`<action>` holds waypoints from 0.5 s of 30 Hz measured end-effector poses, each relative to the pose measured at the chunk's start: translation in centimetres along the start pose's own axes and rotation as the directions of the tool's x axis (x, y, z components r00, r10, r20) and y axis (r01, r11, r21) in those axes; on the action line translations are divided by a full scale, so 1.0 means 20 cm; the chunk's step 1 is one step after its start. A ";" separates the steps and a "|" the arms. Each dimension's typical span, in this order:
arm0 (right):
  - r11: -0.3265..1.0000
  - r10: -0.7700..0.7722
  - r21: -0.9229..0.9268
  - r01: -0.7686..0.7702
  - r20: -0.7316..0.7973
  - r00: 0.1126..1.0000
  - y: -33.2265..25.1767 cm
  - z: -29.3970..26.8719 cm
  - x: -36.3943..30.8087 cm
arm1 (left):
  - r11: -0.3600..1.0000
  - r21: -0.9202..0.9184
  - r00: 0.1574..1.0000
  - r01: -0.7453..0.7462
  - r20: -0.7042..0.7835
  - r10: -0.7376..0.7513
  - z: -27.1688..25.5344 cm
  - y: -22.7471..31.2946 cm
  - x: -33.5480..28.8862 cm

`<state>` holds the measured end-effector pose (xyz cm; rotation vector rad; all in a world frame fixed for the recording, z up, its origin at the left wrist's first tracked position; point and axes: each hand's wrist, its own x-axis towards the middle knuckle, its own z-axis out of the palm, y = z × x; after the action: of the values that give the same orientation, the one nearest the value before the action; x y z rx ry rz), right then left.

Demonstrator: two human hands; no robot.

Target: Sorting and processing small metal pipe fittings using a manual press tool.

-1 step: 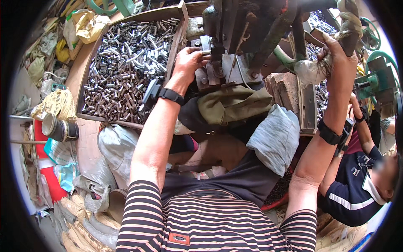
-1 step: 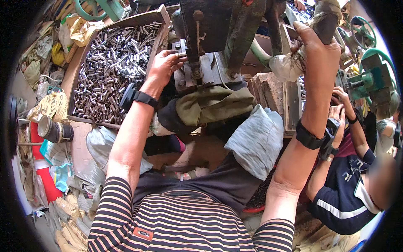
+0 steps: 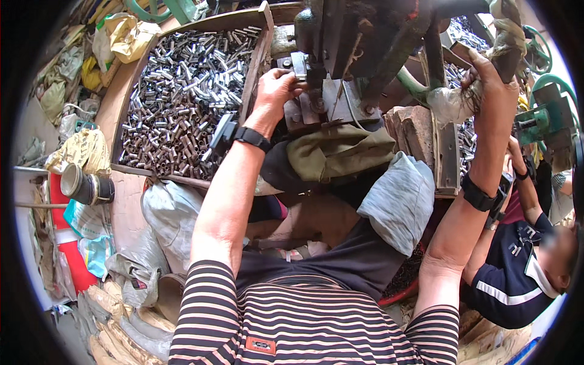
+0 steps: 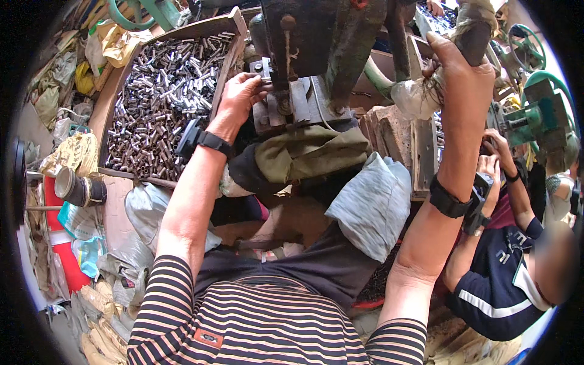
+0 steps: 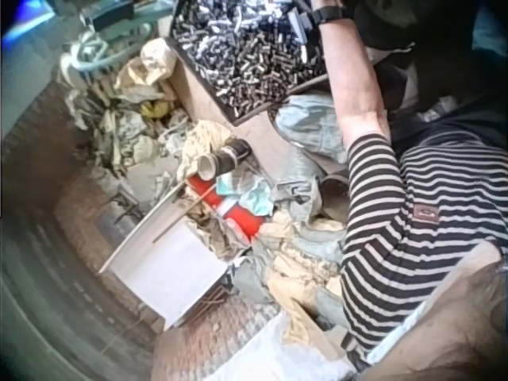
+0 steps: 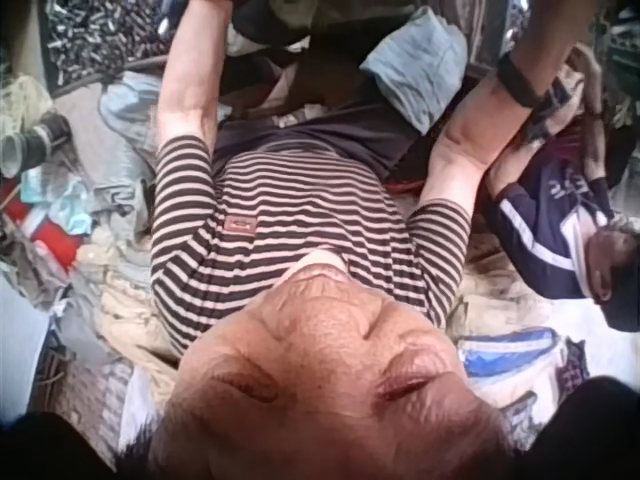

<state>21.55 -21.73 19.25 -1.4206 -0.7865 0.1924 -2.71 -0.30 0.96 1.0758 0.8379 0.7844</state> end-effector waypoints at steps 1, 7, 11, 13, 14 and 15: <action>1.000 0.020 0.008 -0.020 -0.022 1.000 0.00 0.00 0.00 | 0.999 0.032 1.000 0.000 -0.021 0.001 0.01 -0.02 0.01; 1.000 0.001 -0.010 -0.002 -0.060 0.998 0.05 -0.03 -0.01 | 0.981 0.192 0.998 0.006 -0.066 0.007 0.06 -0.06 0.02; 0.999 -0.017 0.040 0.019 -0.066 0.998 0.04 0.02 -0.04 | 0.845 0.505 0.970 -0.174 -0.058 0.235 0.06 -0.10 0.06; 0.997 -0.073 0.008 0.075 -0.133 0.988 0.07 0.03 -0.05 | 0.740 0.644 0.948 -0.196 -0.067 0.310 0.11 -0.08 0.05; 0.993 -0.117 -0.022 0.114 -0.184 0.976 0.11 0.05 -0.07 | 0.742 0.640 0.948 -0.197 -0.067 0.310 0.13 -0.09 0.06; 0.984 -0.167 0.021 0.175 -0.198 0.966 0.11 0.09 -0.11 | 0.640 0.726 0.907 -0.251 -0.055 0.418 0.12 -0.11 0.08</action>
<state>19.58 -21.15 16.23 -1.3057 -0.7339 -0.0648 0.48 -0.58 -0.88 1.9119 1.1974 0.9302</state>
